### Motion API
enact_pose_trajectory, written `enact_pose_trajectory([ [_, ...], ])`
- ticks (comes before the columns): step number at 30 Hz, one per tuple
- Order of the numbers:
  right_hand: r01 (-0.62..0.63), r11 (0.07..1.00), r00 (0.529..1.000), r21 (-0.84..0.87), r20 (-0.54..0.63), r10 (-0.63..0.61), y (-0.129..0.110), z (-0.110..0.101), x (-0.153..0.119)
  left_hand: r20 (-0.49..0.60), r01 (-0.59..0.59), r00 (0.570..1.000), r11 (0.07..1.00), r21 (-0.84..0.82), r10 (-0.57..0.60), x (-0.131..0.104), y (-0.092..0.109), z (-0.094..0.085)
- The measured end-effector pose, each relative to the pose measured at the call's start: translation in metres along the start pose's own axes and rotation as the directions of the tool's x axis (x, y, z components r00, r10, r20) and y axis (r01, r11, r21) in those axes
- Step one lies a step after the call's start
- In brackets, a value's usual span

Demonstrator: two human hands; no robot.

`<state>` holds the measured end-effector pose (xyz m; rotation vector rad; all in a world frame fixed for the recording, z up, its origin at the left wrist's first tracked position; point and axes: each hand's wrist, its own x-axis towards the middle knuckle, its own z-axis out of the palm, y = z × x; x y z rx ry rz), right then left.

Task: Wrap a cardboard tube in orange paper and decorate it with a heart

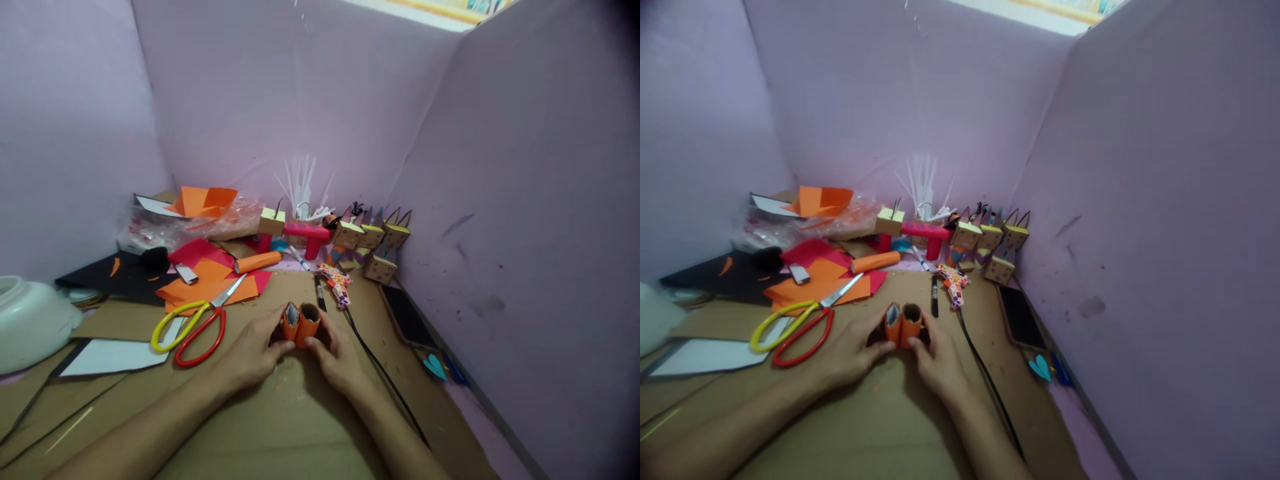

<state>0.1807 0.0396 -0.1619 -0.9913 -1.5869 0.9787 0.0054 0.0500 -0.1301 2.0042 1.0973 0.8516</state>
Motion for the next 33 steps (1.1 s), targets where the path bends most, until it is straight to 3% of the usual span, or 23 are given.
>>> enact_pose_trajectory([
  [7,0.002,0.996,0.999,0.092,0.035,-0.005,0.002,-0.002,0.002,0.023,0.047,0.999,0.987,-0.151,-0.044,0.003,0.001,0.001],
  [19,-0.044,0.993,0.999,0.110,-0.026,0.048,-0.001,-0.007,0.002,0.009,0.060,0.998,0.995,-0.075,-0.059,0.005,-0.011,0.004],
  [33,-0.109,0.981,0.992,0.161,-0.047,0.118,-0.007,-0.009,-0.001,-0.029,0.073,0.997,0.997,-0.035,-0.074,0.005,-0.008,0.006],
])
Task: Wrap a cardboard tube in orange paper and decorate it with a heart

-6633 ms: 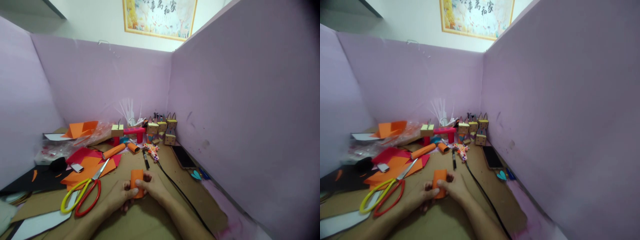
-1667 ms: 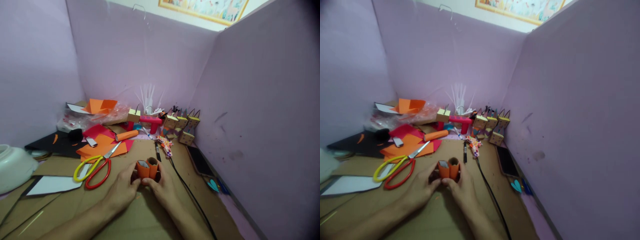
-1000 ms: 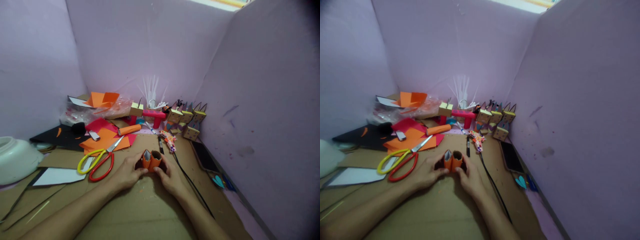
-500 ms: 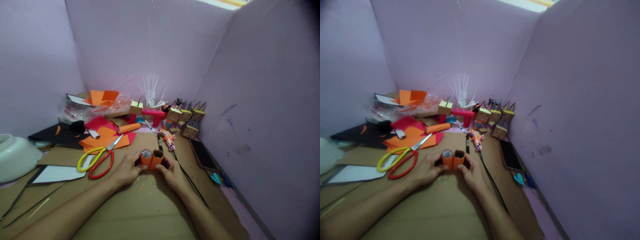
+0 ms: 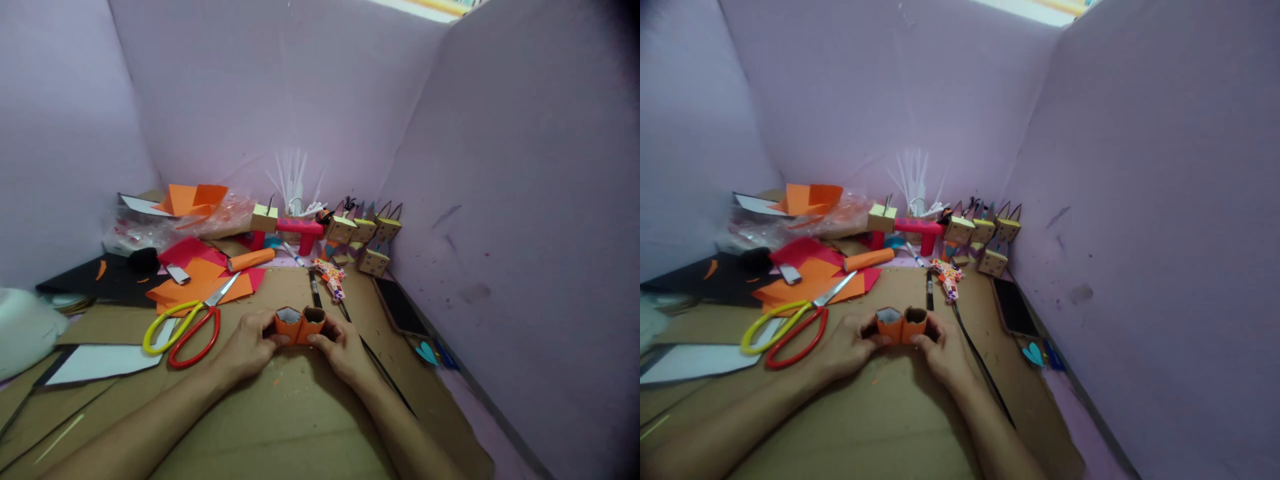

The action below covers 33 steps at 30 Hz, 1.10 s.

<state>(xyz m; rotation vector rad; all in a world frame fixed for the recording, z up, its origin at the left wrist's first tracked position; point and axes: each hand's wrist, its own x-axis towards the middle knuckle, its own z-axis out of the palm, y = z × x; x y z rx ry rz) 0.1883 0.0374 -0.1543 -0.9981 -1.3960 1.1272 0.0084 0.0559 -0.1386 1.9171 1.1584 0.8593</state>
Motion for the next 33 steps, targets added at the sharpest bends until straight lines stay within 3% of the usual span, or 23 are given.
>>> enact_pose_trajectory([
  [8,-0.001,1.000,1.000,0.001,0.006,0.001,0.001,-0.001,-0.001,0.006,0.030,1.000,0.996,-0.088,-0.029,0.001,-0.003,0.002],
  [13,0.016,0.999,1.000,0.040,0.018,-0.017,-0.001,0.000,-0.002,0.033,0.079,0.997,0.971,-0.226,-0.074,0.002,0.000,-0.002],
  [18,-0.116,0.962,0.993,0.246,0.017,0.115,-0.005,0.001,-0.001,0.058,0.221,0.972,0.806,-0.549,-0.227,-0.001,0.002,-0.006],
  [20,-0.173,0.948,0.985,0.266,0.024,0.173,-0.006,0.001,0.000,0.067,0.271,0.954,0.749,-0.605,-0.291,-0.003,0.002,-0.006],
  [27,-0.199,0.943,0.977,0.267,-0.019,0.212,-0.006,0.003,0.002,0.059,0.312,0.937,0.752,-0.581,-0.343,-0.008,0.003,-0.006],
  [33,-0.244,0.919,0.970,0.310,0.079,0.231,-0.011,0.015,0.001,0.096,0.341,0.934,0.783,-0.521,-0.343,-0.014,0.009,-0.017],
])
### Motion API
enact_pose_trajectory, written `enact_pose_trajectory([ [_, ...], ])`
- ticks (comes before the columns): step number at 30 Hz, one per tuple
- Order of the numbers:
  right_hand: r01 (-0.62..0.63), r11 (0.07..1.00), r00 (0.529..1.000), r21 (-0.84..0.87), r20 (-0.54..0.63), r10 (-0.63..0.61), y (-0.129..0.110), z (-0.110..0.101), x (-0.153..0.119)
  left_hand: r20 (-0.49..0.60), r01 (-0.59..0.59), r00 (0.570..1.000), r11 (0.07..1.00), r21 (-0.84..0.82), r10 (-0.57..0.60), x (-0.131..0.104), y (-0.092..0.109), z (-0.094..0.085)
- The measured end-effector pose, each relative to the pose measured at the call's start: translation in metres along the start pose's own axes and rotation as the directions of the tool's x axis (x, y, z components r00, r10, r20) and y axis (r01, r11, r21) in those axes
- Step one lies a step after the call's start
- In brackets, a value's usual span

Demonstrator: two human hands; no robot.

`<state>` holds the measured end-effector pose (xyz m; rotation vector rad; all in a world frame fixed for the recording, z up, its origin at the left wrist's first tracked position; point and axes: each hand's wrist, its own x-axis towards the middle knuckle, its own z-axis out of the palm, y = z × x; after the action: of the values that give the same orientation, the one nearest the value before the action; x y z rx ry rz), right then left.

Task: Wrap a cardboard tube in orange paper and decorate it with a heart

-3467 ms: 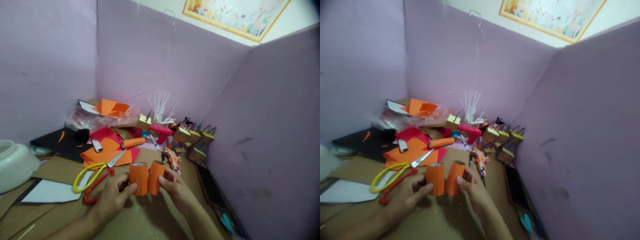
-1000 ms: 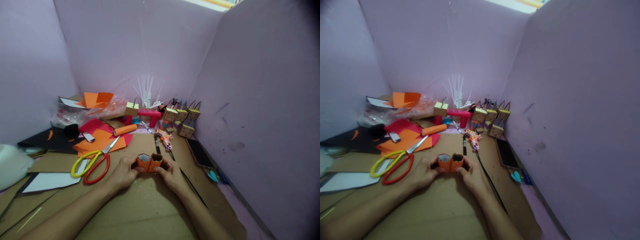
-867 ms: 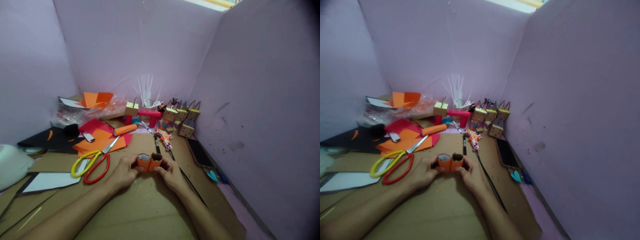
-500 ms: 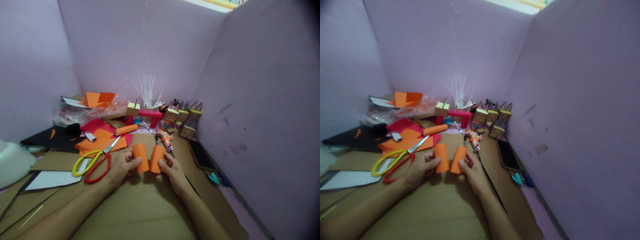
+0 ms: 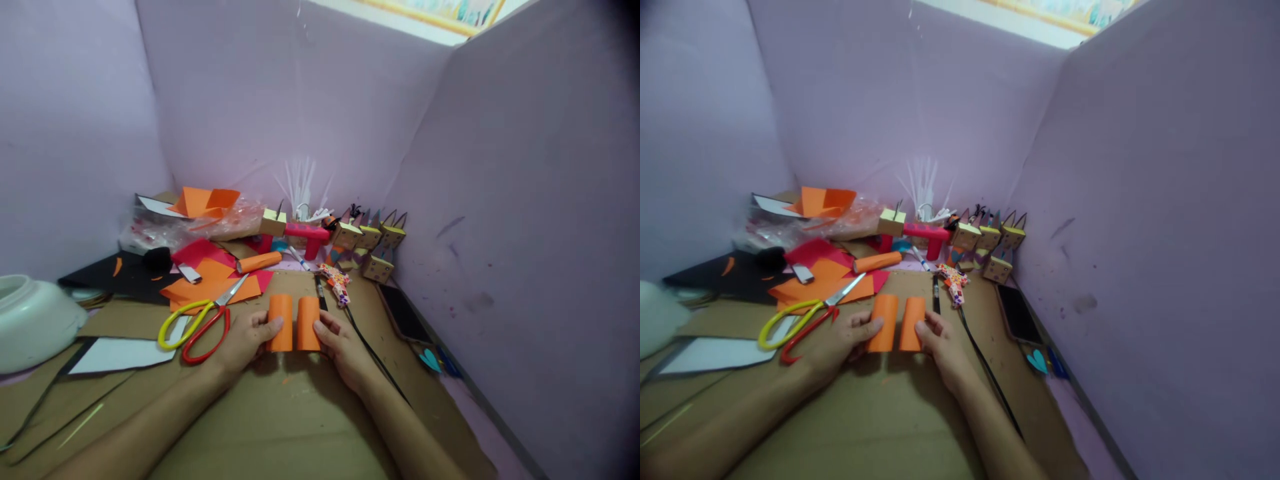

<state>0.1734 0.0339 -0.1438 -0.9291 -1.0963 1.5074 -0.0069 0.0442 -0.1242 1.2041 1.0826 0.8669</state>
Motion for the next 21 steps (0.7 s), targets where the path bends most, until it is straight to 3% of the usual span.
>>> enact_pose_trajectory([
  [4,-0.036,0.998,0.997,0.054,0.069,0.033,0.000,0.009,0.002,0.032,-0.002,0.999,1.000,0.011,0.002,-0.001,0.003,0.000],
  [14,-0.062,0.994,0.998,0.088,0.016,0.060,0.004,0.008,0.002,0.049,0.011,0.999,1.000,0.028,-0.012,0.000,0.005,0.006],
  [18,-0.079,0.994,0.996,0.076,-0.043,0.083,0.001,0.008,0.009,-0.033,-0.004,0.999,0.999,0.042,0.005,0.003,0.009,0.000],
  [21,-0.121,0.992,0.988,0.044,-0.088,0.125,-0.004,0.009,0.033,-0.156,-0.014,0.988,0.998,0.053,0.022,0.008,0.011,-0.012],
])
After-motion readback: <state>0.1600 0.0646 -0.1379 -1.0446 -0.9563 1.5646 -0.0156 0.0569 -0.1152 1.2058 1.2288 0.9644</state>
